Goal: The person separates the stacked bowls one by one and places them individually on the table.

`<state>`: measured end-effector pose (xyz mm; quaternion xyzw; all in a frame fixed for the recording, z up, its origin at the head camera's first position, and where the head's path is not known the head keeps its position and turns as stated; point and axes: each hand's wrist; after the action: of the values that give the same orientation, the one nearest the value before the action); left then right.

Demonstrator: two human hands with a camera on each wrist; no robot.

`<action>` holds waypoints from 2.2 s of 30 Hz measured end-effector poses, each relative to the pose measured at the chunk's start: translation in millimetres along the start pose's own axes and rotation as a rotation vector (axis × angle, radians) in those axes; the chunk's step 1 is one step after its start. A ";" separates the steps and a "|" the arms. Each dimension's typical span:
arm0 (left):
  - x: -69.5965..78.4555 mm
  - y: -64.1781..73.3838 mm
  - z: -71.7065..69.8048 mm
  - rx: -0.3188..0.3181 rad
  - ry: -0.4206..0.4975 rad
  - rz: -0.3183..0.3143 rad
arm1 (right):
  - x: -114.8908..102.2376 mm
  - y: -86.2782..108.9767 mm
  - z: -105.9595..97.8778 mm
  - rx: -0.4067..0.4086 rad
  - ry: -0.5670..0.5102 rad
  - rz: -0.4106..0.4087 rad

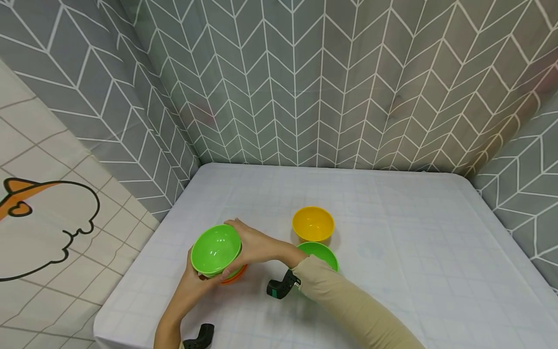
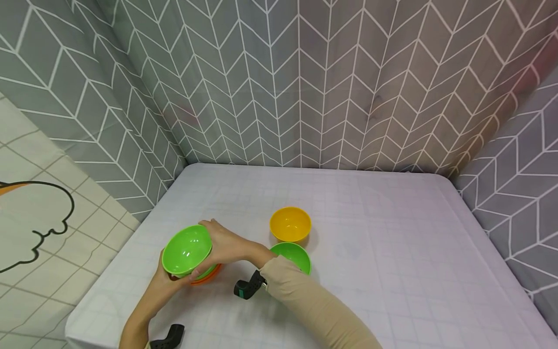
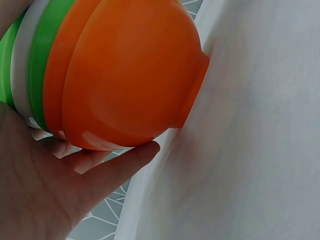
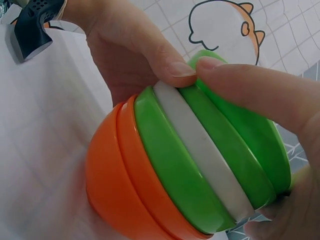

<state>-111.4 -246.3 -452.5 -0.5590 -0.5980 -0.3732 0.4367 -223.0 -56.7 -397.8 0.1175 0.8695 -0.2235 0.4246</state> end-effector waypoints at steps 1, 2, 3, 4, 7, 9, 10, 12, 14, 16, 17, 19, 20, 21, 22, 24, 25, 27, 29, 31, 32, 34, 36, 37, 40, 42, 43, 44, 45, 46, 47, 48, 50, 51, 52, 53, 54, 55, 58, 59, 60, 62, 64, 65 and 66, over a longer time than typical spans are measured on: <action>0.1 0.0 0.0 -0.001 -0.001 -0.001 | -0.1 0.2 0.3 0.000 -0.013 0.000; 0.1 0.1 0.0 0.000 -0.004 -0.001 | -0.1 0.3 0.5 0.001 -0.027 -0.001; 0.1 0.0 0.0 0.000 -0.006 -0.002 | -0.5 0.3 0.8 0.003 -0.040 -0.003; 0.0 -0.1 0.1 0.000 -0.005 -0.002 | -1.0 0.6 1.0 0.006 -0.043 -0.004; -0.5 -0.3 0.1 -0.001 -0.005 -0.003 | -2.8 1.2 1.5 0.031 -0.003 0.001; -1.0 -0.4 0.1 0.000 -0.003 0.000 | -4.7 1.4 1.8 0.049 0.033 0.004; -1.3 -0.5 0.1 -0.001 -0.003 0.004 | -5.5 1.3 2.0 0.056 0.053 0.005; -1.7 -0.5 0.1 -0.002 -0.005 0.013 | -7.9 0.8 2.0 0.068 0.074 0.010; -1.7 -0.6 0.2 -0.002 -0.010 0.022 | -9.5 0.5 2.2 0.077 0.090 0.018; -1.7 -0.6 0.2 -0.004 -0.015 0.031 | -11.9 0.7 2.3 0.086 0.095 0.033; -1.5 -0.4 0.2 -0.006 -0.017 0.031 | -13.6 1.3 2.2 0.091 0.096 0.048; -1.3 0.2 0.0 -0.006 -0.019 0.031 | -16.6 2.3 1.8 0.105 0.097 0.067; -1.5 0.6 -0.1 -0.008 -0.018 0.030 | -18.8 3.1 1.1 0.113 0.099 0.078; -1.5 1.2 -0.2 -0.008 -0.017 0.029 | -21.3 3.7 0.0 0.121 0.098 0.082; -1.6 1.4 -0.1 -0.009 -0.018 0.032 | -23.6 4.9 -1.5 0.130 0.104 0.084; -2.3 1.7 0.2 -0.012 -0.019 0.044 | -28.5 8.0 -5.4 0.146 0.117 0.083; -2.7 1.7 0.3 -0.013 -0.020 0.050 | -30.9 10.1 -7.9 0.152 0.125 0.082; -3.7 1.4 0.5 -0.011 -0.030 0.061 | -35.4 14.5 -13.4 0.168 0.137 0.063; -5.1 0.7 0.6 -0.008 -0.039 0.060 | -38.9 21.0 -19.0 0.192 0.141 0.054; -5.6 0.5 0.5 -0.003 -0.053 0.054 | -41.9 28.5 -25.3 0.225 0.116 0.050; -5.4 0.4 0.4 -0.004 -0.054 0.049 | -43.8 33.2 -28.7 0.244 0.097 0.058; -4.6 0.6 0.1 -0.005 -0.041 0.032 | -46.7 43.4 -35.5 0.289 0.050 0.088; -3.3 1.2 -0.3 -0.005 -0.026 0.013 | -49.6 54.5 -42.1 0.338 0.007 0.138; -2.7 1.4 -0.6 -0.004 -0.018 0.003 | -50.0 59.9 -45.3 0.364 -0.009 0.160; -2.5 1.9 -1.4 0.000 -0.004 -0.016 | -49.1 76.4 -54.3 0.436 -0.030 0.223; -2.8 1.9 -1.7 0.003 -0.006 -0.016 | -47.8 87.9 -60.7 0.472 -0.022 0.254; -3.1 2.0 -1.9 0.005 -0.007 -0.019 | -46.8 93.3 -64.3 0.486 -0.018 0.259; -3.4 2.2 -2.0 0.006 -0.007 -0.020 | -46.3 99.0 -68.0 0.498 -0.017 0.264; -3.6 2.4 -2.2 0.007 -0.007 -0.024 | -45.6 104.5 -71.7 0.509 -0.015 0.265; -3.7 2.5 -2.2 0.009 -0.009 -0.027 | -44.5 109.6 -75.4 0.517 -0.013 0.260; -3.8 2.7 -2.3 0.010 -0.010 -0.031 | -43.8 115.0 -79.1 0.525 -0.009 0.259; -3.8 2.8 -2.3 0.011 -0.010 -0.035 | -42.9 119.9 -82.8 0.533 -0.005 0.253; -4.1 3.1 -2.2 0.014 -0.007 -0.045 | -40.7 130.2 -89.6 0.551 0.000 0.254; -4.1 3.1 -2.2 0.014 -0.006 -0.050 | -39.2 135.5 -92.9 0.561 0.011 0.261; -4.1 3.1 -2.2 0.015 -0.005 -0.054 | -37.5 141.2 -96.1 0.569 0.018 0.273; -4.0 3.1 -2.1 0.014 -0.003 -0.057 | -35.3 147.3 -99.3 0.579 0.028 0.287; -3.9 3.0 -2.1 0.014 -0.002 -0.059 | -32.5 153.3 -102.4 0.589 0.037 0.301; -3.6 3.0 -2.0 0.013 -0.001 -0.060 | -29.7 159.6 -105.5 0.600 0.047 0.315; -2.2 2.8 -1.9 0.012 0.000 -0.056 | -19.5 178.0 -112.8 0.640 0.056 0.351; -1.7 2.9 -1.9 0.012 0.000 -0.052 | -16.3 183.5 -114.5 0.655 0.057 0.362; -1.3 2.9 -2.0 0.012 0.001 -0.050 | -13.7 188.7 -115.6 0.669 0.058 0.379; -0.3 2.8 -2.0 0.013 0.003 -0.047 | -8.5 198.0 -116.3 0.692 0.055 0.415; 0.3 2.6 -1.7 0.014 0.003 -0.047 | -4.3 206.4 -115.8 0.707 0.058 0.458; 0.6 2.3 -1.5 0.013 0.001 -0.049 | -2.2 210.5 -115.6 0.712 0.060 0.477; 0.7 2.0 -1.1 0.013 0.003 -0.050 | 0.3 214.4 -115.2 0.716 0.066 0.495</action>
<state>-109.3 -246.9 -451.5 -0.5405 -0.6136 -0.3810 0.4315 -217.7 186.7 -397.9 0.4692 0.6959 -0.3983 0.3699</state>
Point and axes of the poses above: each hand's wrist, its own y-axis away from the middle knuckle, its own z-axis out of the palm, x = y × z, and after that the axes turned 3 degrees about -z, right-handed
